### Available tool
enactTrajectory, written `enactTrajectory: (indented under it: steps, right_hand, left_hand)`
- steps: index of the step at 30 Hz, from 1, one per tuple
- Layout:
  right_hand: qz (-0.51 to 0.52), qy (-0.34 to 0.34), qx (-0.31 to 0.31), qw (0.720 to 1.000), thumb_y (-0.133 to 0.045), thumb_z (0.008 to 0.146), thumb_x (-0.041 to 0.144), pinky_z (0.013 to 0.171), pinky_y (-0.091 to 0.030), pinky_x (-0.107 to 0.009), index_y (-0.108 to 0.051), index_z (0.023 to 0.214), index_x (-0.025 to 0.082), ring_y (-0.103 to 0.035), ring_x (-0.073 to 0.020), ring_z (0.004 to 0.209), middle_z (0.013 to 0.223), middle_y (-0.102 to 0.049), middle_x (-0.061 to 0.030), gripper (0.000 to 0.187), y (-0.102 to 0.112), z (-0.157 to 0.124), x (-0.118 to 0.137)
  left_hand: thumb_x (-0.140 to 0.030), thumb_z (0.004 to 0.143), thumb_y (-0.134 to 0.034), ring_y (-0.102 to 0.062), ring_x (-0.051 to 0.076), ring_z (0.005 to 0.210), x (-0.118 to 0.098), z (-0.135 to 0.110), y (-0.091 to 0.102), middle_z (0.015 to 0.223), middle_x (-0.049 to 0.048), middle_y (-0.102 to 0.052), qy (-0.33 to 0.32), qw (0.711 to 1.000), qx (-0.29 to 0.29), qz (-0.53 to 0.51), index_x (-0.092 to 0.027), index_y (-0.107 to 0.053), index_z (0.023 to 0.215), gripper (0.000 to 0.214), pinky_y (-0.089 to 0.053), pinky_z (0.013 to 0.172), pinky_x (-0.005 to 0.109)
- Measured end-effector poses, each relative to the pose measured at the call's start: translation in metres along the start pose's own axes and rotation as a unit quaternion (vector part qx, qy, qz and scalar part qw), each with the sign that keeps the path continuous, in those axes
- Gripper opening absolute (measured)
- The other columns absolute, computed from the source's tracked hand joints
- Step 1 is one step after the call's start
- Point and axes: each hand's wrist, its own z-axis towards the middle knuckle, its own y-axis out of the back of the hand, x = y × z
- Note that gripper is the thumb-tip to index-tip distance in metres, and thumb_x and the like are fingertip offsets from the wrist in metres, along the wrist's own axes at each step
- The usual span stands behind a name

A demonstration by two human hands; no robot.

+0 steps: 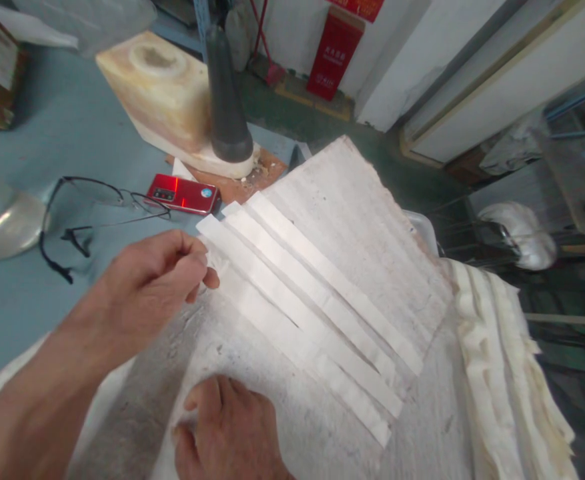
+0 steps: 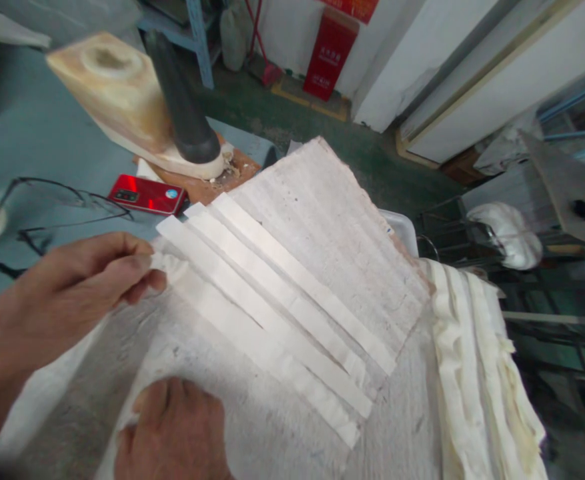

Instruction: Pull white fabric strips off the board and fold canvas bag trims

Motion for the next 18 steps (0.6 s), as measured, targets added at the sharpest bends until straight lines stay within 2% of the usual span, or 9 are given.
enactTrajectory:
  steps: [2, 5, 6, 9, 13, 16, 18]
  right_hand:
    - [0.0, 0.005, -0.007, 1.0, -0.084, 0.077, 0.006, 0.071, -0.076, -0.053, -0.07, 0.106, 0.021, -0.085, -0.034, 0.086, 0.096, -0.082, -0.005, 0.036, -0.001, -0.001, -0.002]
    - [0.007, 0.011, -0.004, 1.0, -0.083, 0.078, 0.009, 0.07, -0.076, -0.053, -0.07, 0.107, 0.021, -0.085, -0.0349, 0.087, 0.095, -0.082, -0.0058, 0.034, 0.002, 0.0, -0.004]
    - [0.009, 0.01, -0.004, 1.0, -0.083, 0.079, 0.01, 0.071, -0.076, -0.054, -0.07, 0.107, 0.021, -0.085, -0.0353, 0.088, 0.096, -0.083, -0.0063, 0.033, 0.003, 0.0, -0.004]
    - [0.017, 0.006, 0.003, 1.0, -0.078, 0.081, 0.012, 0.071, -0.076, -0.056, -0.07, 0.107, 0.021, -0.085, -0.0354, 0.088, 0.098, -0.083, -0.0069, 0.029, 0.008, 0.001, -0.004]
    - [0.017, 0.008, 0.004, 1.0, -0.074, 0.082, 0.011, 0.072, -0.076, -0.055, -0.071, 0.107, 0.021, -0.085, -0.034, 0.087, 0.097, -0.083, -0.0071, 0.027, 0.011, 0.001, -0.003]
    - [0.021, 0.013, 0.009, 1.0, -0.072, 0.083, 0.011, 0.074, -0.076, -0.054, -0.072, 0.108, 0.021, -0.086, -0.034, 0.089, 0.099, -0.084, -0.0083, 0.027, 0.013, 0.002, -0.004]
    - [0.026, 0.013, 0.016, 0.999, -0.07, 0.084, 0.012, 0.075, -0.076, -0.054, -0.072, 0.109, 0.021, -0.086, -0.0337, 0.088, 0.099, -0.084, -0.0085, 0.027, 0.015, 0.002, -0.004]
  left_hand:
    - [-0.061, 0.076, -0.043, -0.056, 0.02, 0.053, 0.006, 0.0, -0.001, 0.069, 0.0018, -0.074, -0.002, 0.998, 0.003, -0.056, -0.031, -0.058, 0.074, 0.034, -0.044, 0.053, 0.034]
    - [-0.057, 0.083, -0.049, -0.053, 0.018, 0.051, 0.023, 0.005, 0.0, 0.059, -0.0047, -0.064, -0.032, 0.998, -0.051, -0.025, -0.029, -0.062, 0.079, 0.031, -0.042, 0.052, 0.032]
    - [-0.057, 0.085, -0.049, -0.054, 0.018, 0.05, 0.028, 0.006, 0.001, 0.056, -0.0059, -0.06, -0.03, 0.998, -0.051, -0.021, -0.029, -0.064, 0.08, 0.032, -0.042, 0.052, 0.032]
    - [-0.065, 0.088, -0.048, -0.056, 0.019, 0.05, 0.039, 0.01, 0.003, 0.056, -0.0039, -0.063, 0.014, 0.999, -0.004, -0.045, -0.027, -0.066, 0.078, 0.043, -0.044, 0.051, 0.032]
    - [-0.064, 0.082, -0.045, -0.058, 0.021, 0.052, 0.038, 0.015, 0.005, 0.056, 0.0013, -0.067, 0.064, 0.994, 0.037, -0.079, -0.026, -0.065, 0.072, 0.044, -0.047, 0.051, 0.033]
    - [-0.061, 0.079, -0.037, -0.058, 0.022, 0.049, 0.033, 0.019, 0.008, 0.053, 0.0032, -0.067, 0.068, 0.992, 0.064, -0.086, -0.027, -0.065, 0.069, 0.045, -0.046, 0.049, 0.034]
    - [-0.063, 0.082, -0.03, -0.058, 0.022, 0.046, 0.03, 0.02, 0.008, 0.049, 0.0031, -0.064, 0.056, 0.995, 0.051, -0.071, -0.028, -0.065, 0.067, 0.052, -0.044, 0.046, 0.034]
